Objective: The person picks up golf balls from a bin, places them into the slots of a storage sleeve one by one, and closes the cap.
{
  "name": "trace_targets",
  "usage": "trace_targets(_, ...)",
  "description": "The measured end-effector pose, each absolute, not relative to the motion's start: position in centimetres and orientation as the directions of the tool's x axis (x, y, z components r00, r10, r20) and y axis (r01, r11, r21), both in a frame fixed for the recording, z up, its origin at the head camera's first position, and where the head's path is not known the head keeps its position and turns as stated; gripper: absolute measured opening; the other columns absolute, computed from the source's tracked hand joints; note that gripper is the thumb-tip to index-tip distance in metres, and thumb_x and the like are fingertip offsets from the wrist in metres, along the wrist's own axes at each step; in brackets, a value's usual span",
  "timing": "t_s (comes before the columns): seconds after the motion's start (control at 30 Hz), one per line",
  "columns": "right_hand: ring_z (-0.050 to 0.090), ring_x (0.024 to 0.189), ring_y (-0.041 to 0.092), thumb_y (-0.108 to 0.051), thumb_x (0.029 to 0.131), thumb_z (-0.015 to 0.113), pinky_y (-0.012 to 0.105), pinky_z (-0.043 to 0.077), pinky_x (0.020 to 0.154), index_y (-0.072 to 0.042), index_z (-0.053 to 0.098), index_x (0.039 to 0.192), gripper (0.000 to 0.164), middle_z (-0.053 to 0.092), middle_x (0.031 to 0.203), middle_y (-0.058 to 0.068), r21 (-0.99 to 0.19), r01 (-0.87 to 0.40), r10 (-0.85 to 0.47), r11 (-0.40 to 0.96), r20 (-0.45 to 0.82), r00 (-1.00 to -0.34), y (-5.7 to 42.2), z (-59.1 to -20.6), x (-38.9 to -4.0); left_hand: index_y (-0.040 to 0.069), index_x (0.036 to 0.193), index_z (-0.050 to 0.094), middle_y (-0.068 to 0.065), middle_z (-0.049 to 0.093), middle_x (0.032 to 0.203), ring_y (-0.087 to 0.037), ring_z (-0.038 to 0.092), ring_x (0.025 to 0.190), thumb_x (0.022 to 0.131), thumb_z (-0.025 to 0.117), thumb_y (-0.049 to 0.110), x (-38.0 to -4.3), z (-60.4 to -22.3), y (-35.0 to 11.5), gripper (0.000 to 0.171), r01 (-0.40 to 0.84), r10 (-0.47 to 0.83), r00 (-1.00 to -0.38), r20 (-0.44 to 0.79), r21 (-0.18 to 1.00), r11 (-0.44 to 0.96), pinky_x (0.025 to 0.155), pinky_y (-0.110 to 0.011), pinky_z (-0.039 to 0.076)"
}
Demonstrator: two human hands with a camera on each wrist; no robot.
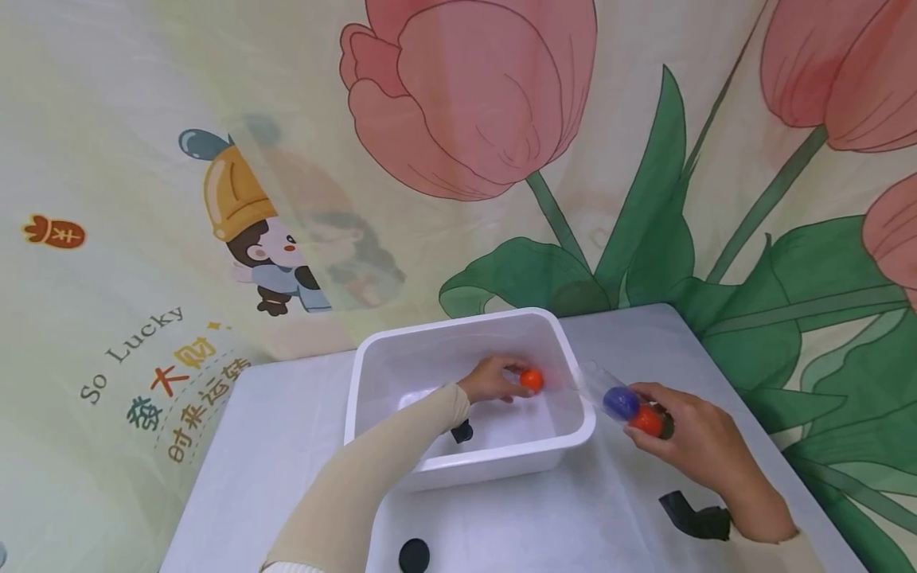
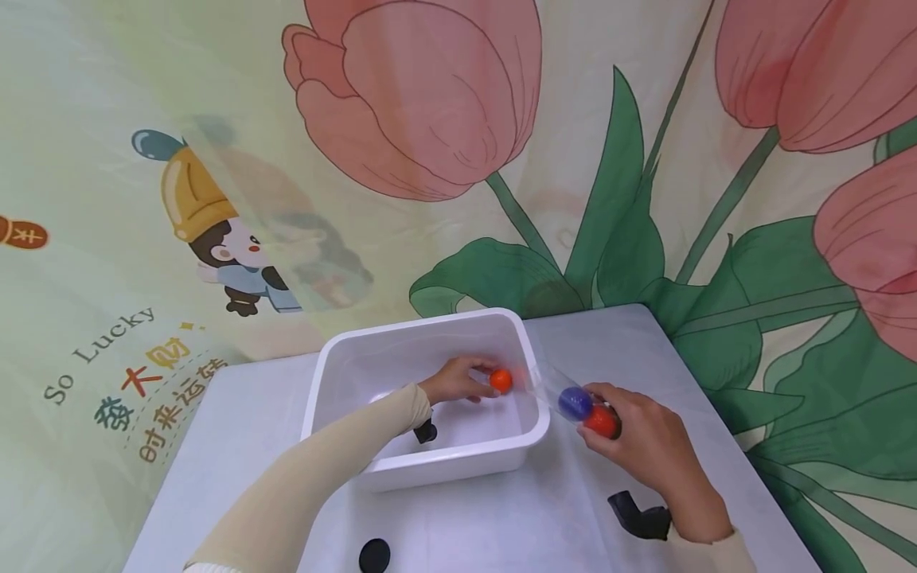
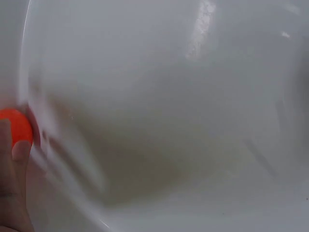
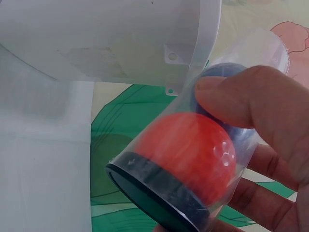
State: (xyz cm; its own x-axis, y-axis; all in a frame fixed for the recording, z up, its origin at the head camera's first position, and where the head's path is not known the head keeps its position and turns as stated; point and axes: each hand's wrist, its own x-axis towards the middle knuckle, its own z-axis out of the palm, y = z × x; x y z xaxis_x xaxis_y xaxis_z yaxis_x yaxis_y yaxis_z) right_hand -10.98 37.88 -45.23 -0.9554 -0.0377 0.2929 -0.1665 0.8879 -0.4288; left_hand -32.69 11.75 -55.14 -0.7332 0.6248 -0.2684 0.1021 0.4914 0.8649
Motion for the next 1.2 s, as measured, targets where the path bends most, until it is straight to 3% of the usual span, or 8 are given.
trace_targets(0.37,0.072,0.082,0.03,-0.02,0.074,0.101,0.052,0.067,0.068,0.002,0.073,0.122,0.06,0.077,0.106,0.024,-0.44,-0.142,-0.025,0.887,0.259,-0.965,37.8,-45.1,-11.1,0.003,0.129,0.077,-0.007,0.074,0.12,-0.018,0.065,0.102,0.089,0.088,0.004,-32.5,-55.3,12.7,0.041,0.2,0.655,-0.721,-0.225,0.838,0.508,0.066,-0.031,0.065)
trace_targets(0.6,0.072,0.081,0.029,-0.019,0.074,0.101,0.051,0.067,0.067,0.001,0.074,0.121,0.059,0.078,0.105,0.022,-0.442,-0.143,-0.023,0.886,0.264,-0.964,37.9,-45.2,-10.9,0.007,0.12,0.078,-0.003,0.068,0.112,-0.017,0.061,0.097,0.09,0.089,0.008,-32.4,-56.2,13.2,0.032,0.222,0.671,-0.689,-0.275,0.801,0.556,0.066,-0.03,0.065)
trace_targets(0.9,0.073,0.084,0.032,-0.019,0.074,0.101,0.054,0.066,0.071,0.001,0.073,0.122,0.059,0.078,0.107,0.023,-0.45,-0.138,-0.02,0.882,0.257,-0.966,37.9,-45.3,-10.8,0.006,0.118,0.074,-0.003,0.069,0.113,-0.014,0.063,0.091,0.092,0.086,0.009,-32.2,-56.7,13.4,0.029,0.208,0.689,-0.653,-0.313,0.801,0.561,0.066,-0.03,0.064)
trace_targets(1.2,0.073,0.085,0.033,-0.019,0.074,0.102,0.055,0.066,0.071,0.001,0.073,0.123,0.06,0.077,0.108,0.024,-0.453,-0.134,-0.015,0.882,0.255,-0.967,38.1,-45.4,-10.8,-0.001,0.122,0.071,-0.01,0.07,0.116,-0.015,0.064,0.087,0.095,0.079,0.002,-31.8,-55.3,13.3,0.028,0.216,0.698,-0.635,-0.331,0.791,0.572,0.069,-0.03,0.065)
